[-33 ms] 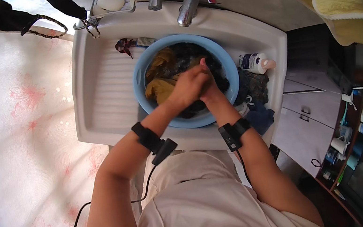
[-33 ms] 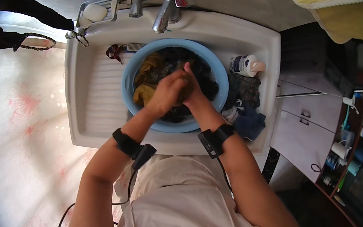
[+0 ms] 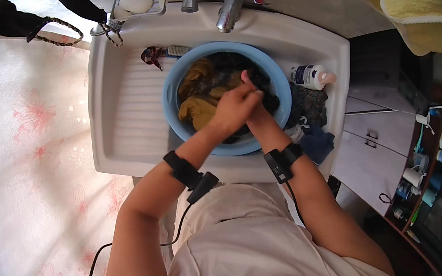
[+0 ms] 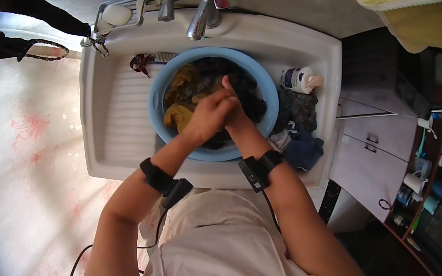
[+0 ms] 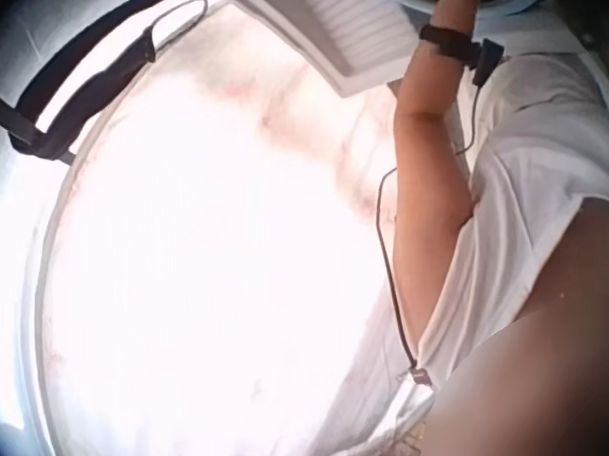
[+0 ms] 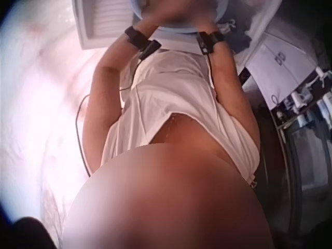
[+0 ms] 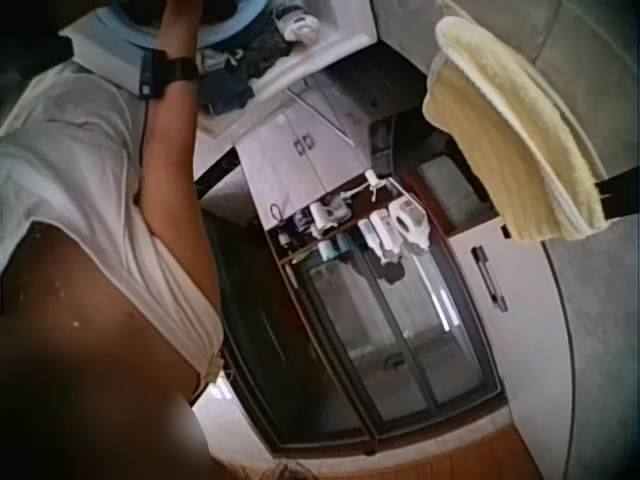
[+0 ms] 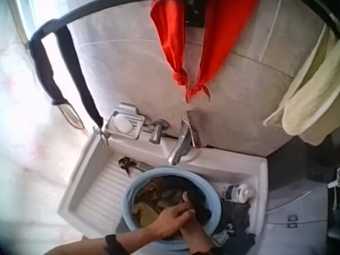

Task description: The recorder is hand-washing various clothes and towels in a plastic basin inside a bathroom sink.

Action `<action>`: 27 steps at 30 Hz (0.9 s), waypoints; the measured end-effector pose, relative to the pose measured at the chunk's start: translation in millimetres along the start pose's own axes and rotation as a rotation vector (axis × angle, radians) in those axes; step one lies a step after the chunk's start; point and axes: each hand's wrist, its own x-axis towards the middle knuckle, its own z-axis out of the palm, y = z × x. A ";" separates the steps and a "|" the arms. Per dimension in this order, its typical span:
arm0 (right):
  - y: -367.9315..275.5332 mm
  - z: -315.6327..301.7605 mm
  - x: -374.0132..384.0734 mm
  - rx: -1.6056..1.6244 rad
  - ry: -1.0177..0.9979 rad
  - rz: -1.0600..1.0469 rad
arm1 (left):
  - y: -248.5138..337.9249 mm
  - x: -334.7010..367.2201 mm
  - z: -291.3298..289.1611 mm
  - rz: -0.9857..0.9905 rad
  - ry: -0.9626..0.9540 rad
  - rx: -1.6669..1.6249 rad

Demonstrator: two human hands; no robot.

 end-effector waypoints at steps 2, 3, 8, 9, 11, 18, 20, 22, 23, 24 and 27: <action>12.2 4.0 2.2 -0.009 0.032 -0.029 | 4.1 -6.7 11.3 0.085 0.071 0.266; 17.6 4.6 3.7 -0.014 0.065 -0.056 | 4.8 -8.1 13.4 0.167 0.143 0.533; 54.1 37.5 9.9 -0.165 0.332 -0.097 | -40.3 41.1 -36.6 -0.028 0.486 0.685; 54.2 43.2 8.1 -0.292 0.506 -0.089 | -38.6 44.0 -41.7 -0.059 0.572 0.732; 49.5 31.7 10.4 -0.290 0.424 -0.110 | -36.0 37.2 -31.7 -0.019 0.558 0.714; 22.2 -33.9 8.2 -0.081 0.105 0.020 | -5.7 1.8 25.4 0.016 0.357 0.633; 37.7 -9.3 5.7 -0.199 0.404 0.009 | -34.2 21.5 -3.8 0.016 0.437 0.696; 48.0 34.2 -3.2 -0.249 0.521 0.002 | -50.8 41.4 -37.3 -0.044 0.543 0.773; 44.7 36.3 -6.8 -0.272 0.551 -0.027 | -52.9 47.9 -44.3 -0.102 0.558 0.786; 37.8 41.6 -9.8 -0.273 0.552 -0.028 | -57.0 50.0 -52.2 -0.101 0.557 0.784; 13.6 42.1 -15.6 -0.396 0.431 -0.175 | -75.8 47.5 -77.5 0.072 0.608 0.893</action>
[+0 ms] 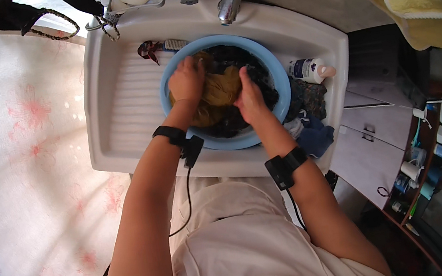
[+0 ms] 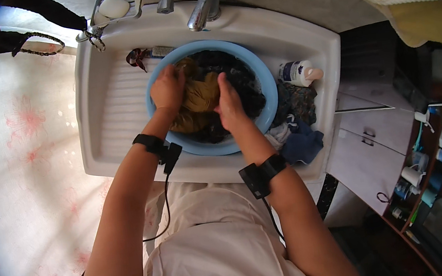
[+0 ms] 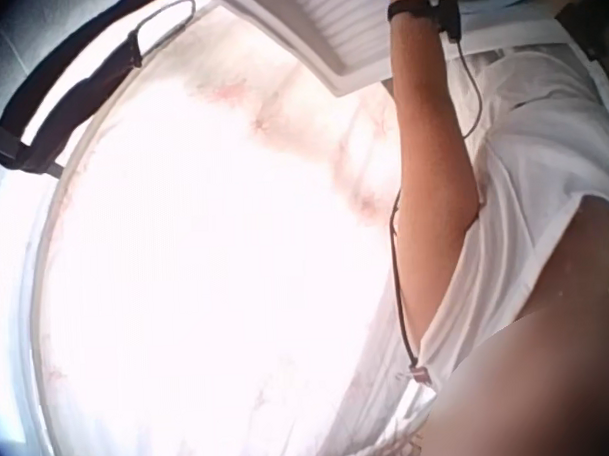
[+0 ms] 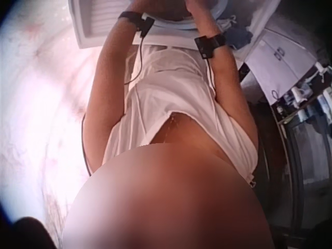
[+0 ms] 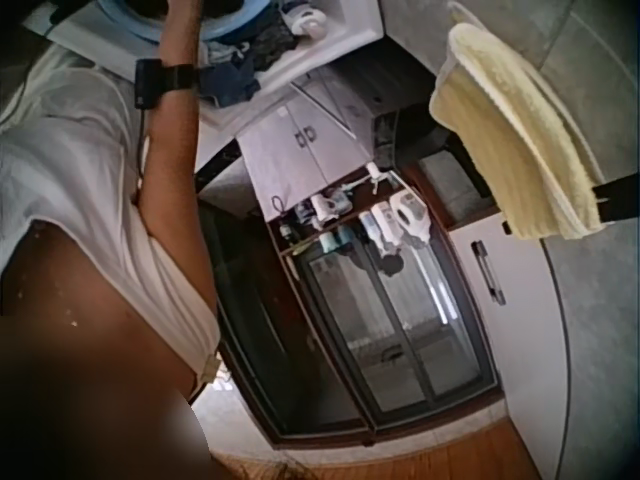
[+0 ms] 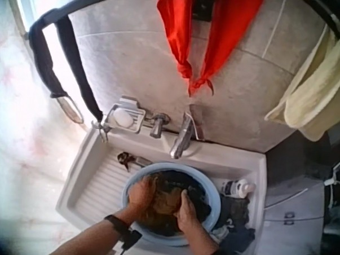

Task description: The recorder is hand-washing various clothes and towels in a plastic basin inside a bathroom sink.

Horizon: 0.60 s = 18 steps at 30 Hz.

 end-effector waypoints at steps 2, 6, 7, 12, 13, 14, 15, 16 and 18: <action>-8.4 -20.0 13.7 -0.121 0.125 -0.147 | -14.9 -3.4 -0.5 0.097 0.029 0.115; -10.3 -56.3 45.5 -0.525 0.297 -0.182 | -21.2 -27.0 3.7 0.324 -0.128 0.203; -3.5 -76.9 58.2 -0.859 0.322 -0.323 | -3.6 -35.5 8.6 0.377 -0.160 0.225; 10.6 -84.2 80.5 -1.445 0.272 -0.598 | 7.2 -47.1 35.0 0.461 -0.285 0.397; 8.5 -76.8 83.2 -1.490 0.303 -0.511 | 4.7 -41.4 41.3 0.436 -0.361 0.430; 5.8 -70.3 85.4 -1.534 0.336 -0.422 | 2.0 -35.0 47.4 0.411 -0.436 0.462; 1.2 -65.7 89.1 -1.533 0.338 -0.421 | -1.9 -28.0 56.8 0.413 -0.437 0.462; -2.2 -62.0 93.1 -1.551 0.315 -0.344 | -6.0 -22.2 63.8 0.365 -0.495 0.469; -6.7 -66.3 101.7 -1.565 0.303 -0.258 | -5.9 -10.7 74.7 0.324 -0.559 0.472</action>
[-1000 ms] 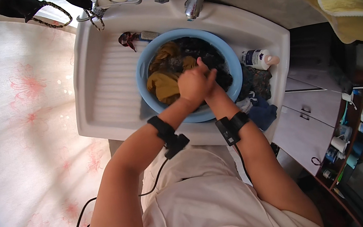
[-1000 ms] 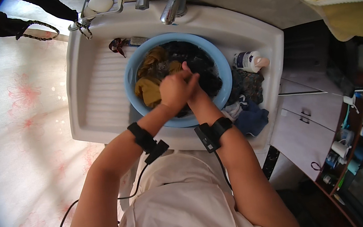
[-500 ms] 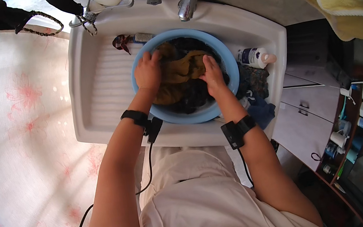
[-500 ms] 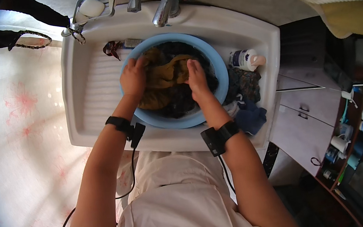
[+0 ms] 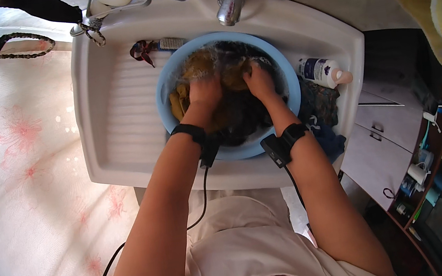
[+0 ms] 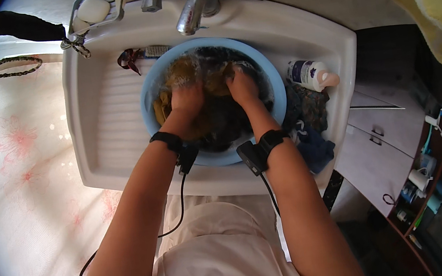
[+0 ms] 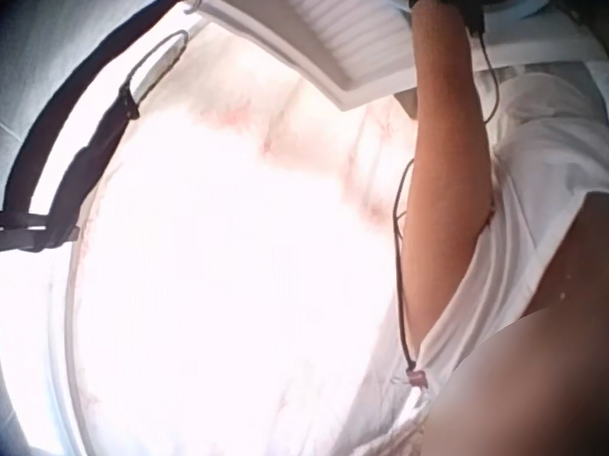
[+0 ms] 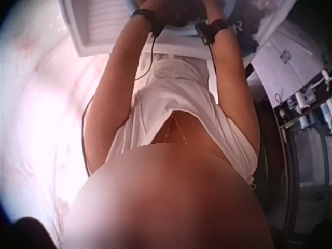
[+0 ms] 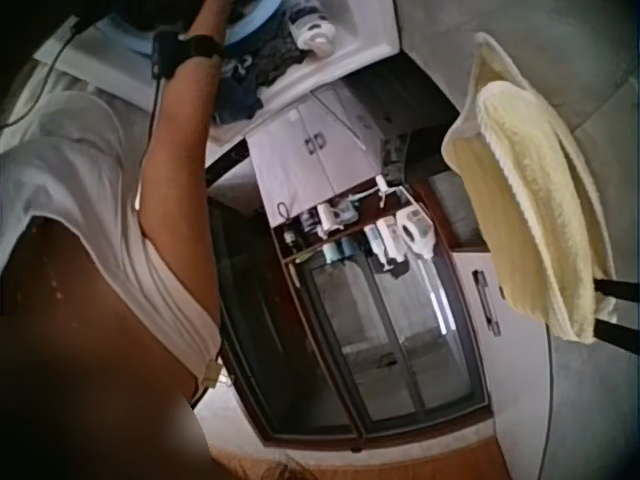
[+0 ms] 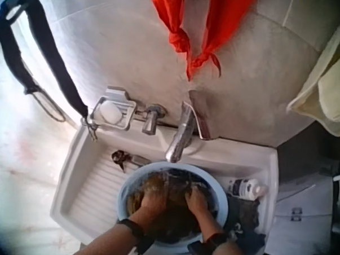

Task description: The recorder is hand-washing various clothes and towels in a plastic basin inside a bathroom sink.

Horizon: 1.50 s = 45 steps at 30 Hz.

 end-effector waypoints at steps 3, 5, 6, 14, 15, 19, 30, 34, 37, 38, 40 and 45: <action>20.6 3.2 -1.8 0.000 0.158 -0.143 | 5.1 -0.1 -14.2 -0.018 -0.169 -0.099; 15.7 -5.2 -13.3 0.329 0.154 0.004 | 2.7 -16.6 -26.0 0.000 0.142 -0.312; 19.1 -6.1 -20.3 0.332 0.167 0.009 | 7.7 -24.3 -39.9 0.013 0.145 -0.309; -34.8 -38.1 -81.7 1.751 -0.628 0.310 | 60.0 -81.8 -115.3 0.385 0.239 -0.847; -19.5 -24.7 -75.9 1.818 -0.598 0.299 | 75.6 -85.5 -124.3 0.447 0.348 -0.820; -39.4 -13.3 -88.2 1.995 -0.723 0.327 | 75.9 -76.3 -123.8 0.313 0.228 -0.708; 28.1 38.8 -59.0 1.992 -0.947 -0.097 | 94.0 -71.4 -116.8 0.002 0.243 -0.776; -43.2 4.4 -86.1 1.431 -0.602 0.412 | 41.7 -45.4 -85.2 -0.191 0.386 -0.680; -50.0 -24.0 -90.8 1.429 -0.478 0.316 | 10.8 -22.7 -77.4 -0.269 0.451 -0.593; -51.1 -32.6 -89.2 1.463 -0.394 0.254 | 1.4 -21.0 -75.5 -0.329 0.451 -0.552; -38.5 -45.0 -75.5 1.529 -0.268 0.151 | -5.2 -21.6 -70.4 -0.273 0.514 -0.505; 6.2 -27.5 -30.1 1.022 0.097 0.173 | -1.6 -36.7 -41.1 -0.022 0.468 -0.299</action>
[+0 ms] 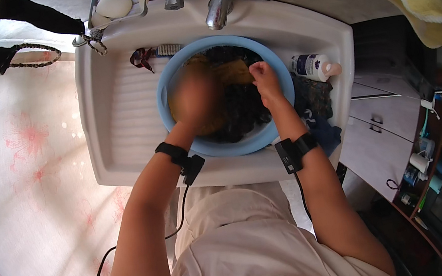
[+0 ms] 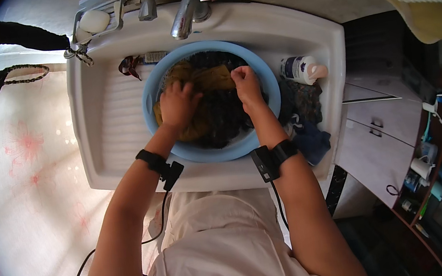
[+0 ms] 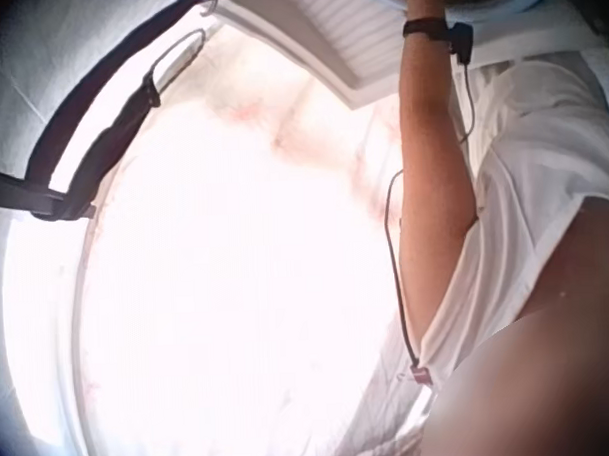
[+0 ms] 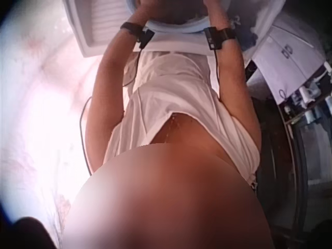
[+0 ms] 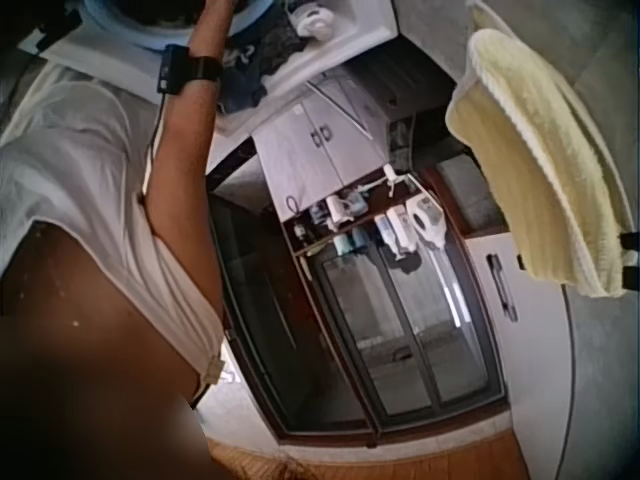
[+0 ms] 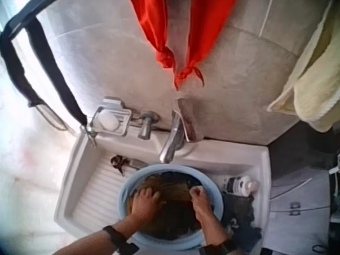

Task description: The recorder is hand-washing various clothes and towels in a plastic basin inside a bathroom sink.

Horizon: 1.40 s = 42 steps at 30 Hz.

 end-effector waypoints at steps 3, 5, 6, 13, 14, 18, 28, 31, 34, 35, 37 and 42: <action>21.6 3.6 10.8 -0.223 -0.018 -0.045 | -5.5 -9.7 23.3 0.172 -0.158 0.197; 30.7 3.2 20.1 -0.266 -0.074 -0.089 | -7.0 -3.1 39.1 0.193 -0.231 0.321; 28.7 5.0 23.0 -0.429 -0.083 -0.060 | -8.6 0.7 43.4 0.186 -0.239 0.321; 36.7 9.8 44.1 -0.661 0.060 -0.195 | -5.1 27.0 54.5 0.070 -0.451 0.182; 37.3 2.3 43.3 -0.661 0.069 -0.194 | -2.1 29.1 51.9 0.046 -0.476 0.139; 0.9 -6.9 8.9 -0.074 -0.348 0.080 | 3.0 13.8 24.4 0.024 -0.117 -0.020; -26.2 -9.3 -51.6 0.149 -0.438 -0.020 | 23.0 2.5 -11.3 -0.423 -0.545 -1.228; -37.7 -18.0 -54.9 0.304 -0.384 -0.010 | 9.8 -0.4 -20.5 -0.423 -0.494 -1.311; -47.3 -29.4 -57.9 0.278 -0.352 0.021 | 2.6 -2.9 -26.4 -0.507 -0.348 -1.432; -49.5 -33.1 -58.3 0.249 -0.316 0.024 | 0.9 -3.0 -28.3 -0.576 -0.264 -1.475; -54.9 -44.1 -57.5 0.192 -0.210 -0.021 | -3.1 3.4 -41.5 -0.582 -0.320 -1.284; -62.5 -42.7 -55.1 -0.160 -0.021 -0.180 | -18.5 12.5 -38.6 -0.100 -0.058 -0.410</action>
